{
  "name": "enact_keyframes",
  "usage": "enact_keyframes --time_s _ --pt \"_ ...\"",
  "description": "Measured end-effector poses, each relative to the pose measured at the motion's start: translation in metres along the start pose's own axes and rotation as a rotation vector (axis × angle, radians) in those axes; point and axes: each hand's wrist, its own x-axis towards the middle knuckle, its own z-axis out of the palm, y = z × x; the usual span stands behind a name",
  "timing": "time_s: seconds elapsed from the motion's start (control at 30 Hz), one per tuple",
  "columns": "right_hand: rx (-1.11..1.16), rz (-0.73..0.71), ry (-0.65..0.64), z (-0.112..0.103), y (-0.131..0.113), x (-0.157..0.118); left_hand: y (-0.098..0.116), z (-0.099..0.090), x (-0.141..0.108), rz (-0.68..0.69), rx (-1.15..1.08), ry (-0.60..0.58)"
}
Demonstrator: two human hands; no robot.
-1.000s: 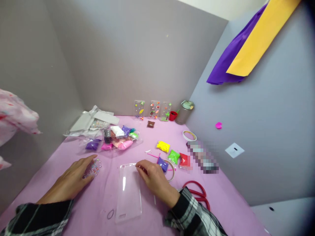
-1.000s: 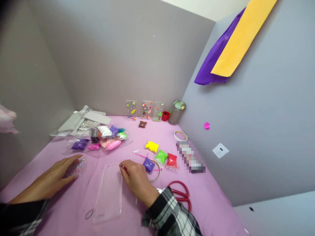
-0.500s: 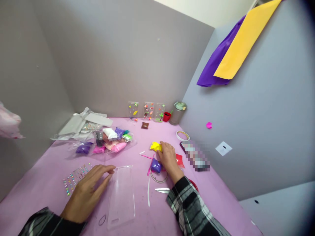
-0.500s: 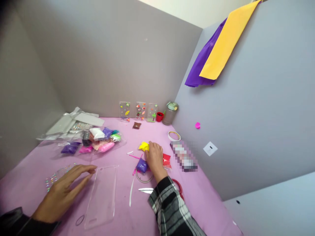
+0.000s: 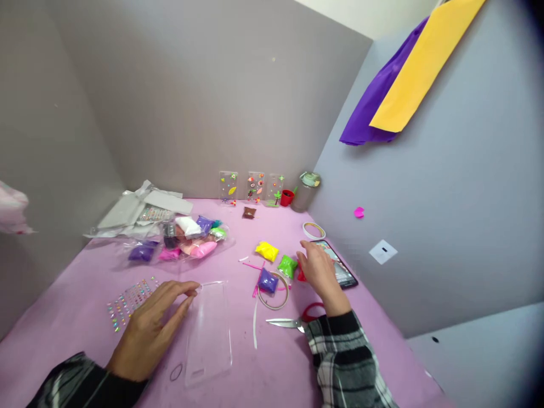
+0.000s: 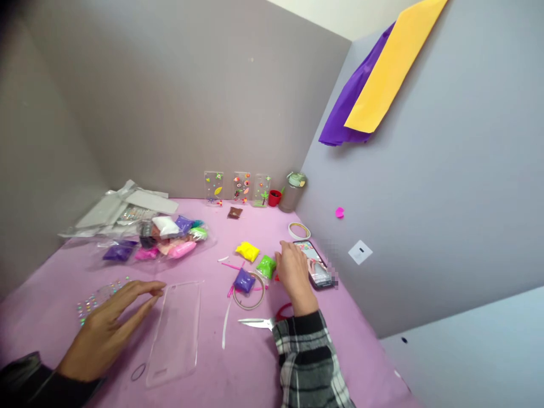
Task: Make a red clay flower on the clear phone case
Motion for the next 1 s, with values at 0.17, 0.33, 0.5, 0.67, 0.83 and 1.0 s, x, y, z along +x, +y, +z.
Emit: enact_keyframes --time_s 0.17,0.33,0.5,0.67,0.83,1.0 --pt "-0.007 -0.004 -0.162 -0.017 0.013 -0.014 0.003 0.0 0.003 0.023 0.004 0.006" --pt "0.015 -0.005 -0.275 -0.013 0.017 -0.014 0.005 0.0 0.003 0.016 -0.011 0.006" --pt "0.07 -0.021 -0.284 -0.007 0.02 -0.013 0.006 0.003 0.004 -0.014 -0.046 -0.007" --pt "0.171 0.014 -0.149 -0.027 0.017 -0.011 0.016 0.002 0.004 -0.115 -0.157 -0.02" --pt "1.092 -0.048 -0.245 -0.035 -0.036 -0.021 0.035 0.009 0.004 -0.484 -0.445 -0.146" --pt "1.469 -0.059 -0.439 -0.011 -0.106 -0.047 0.046 0.023 -0.001 -0.63 -0.823 -0.276"
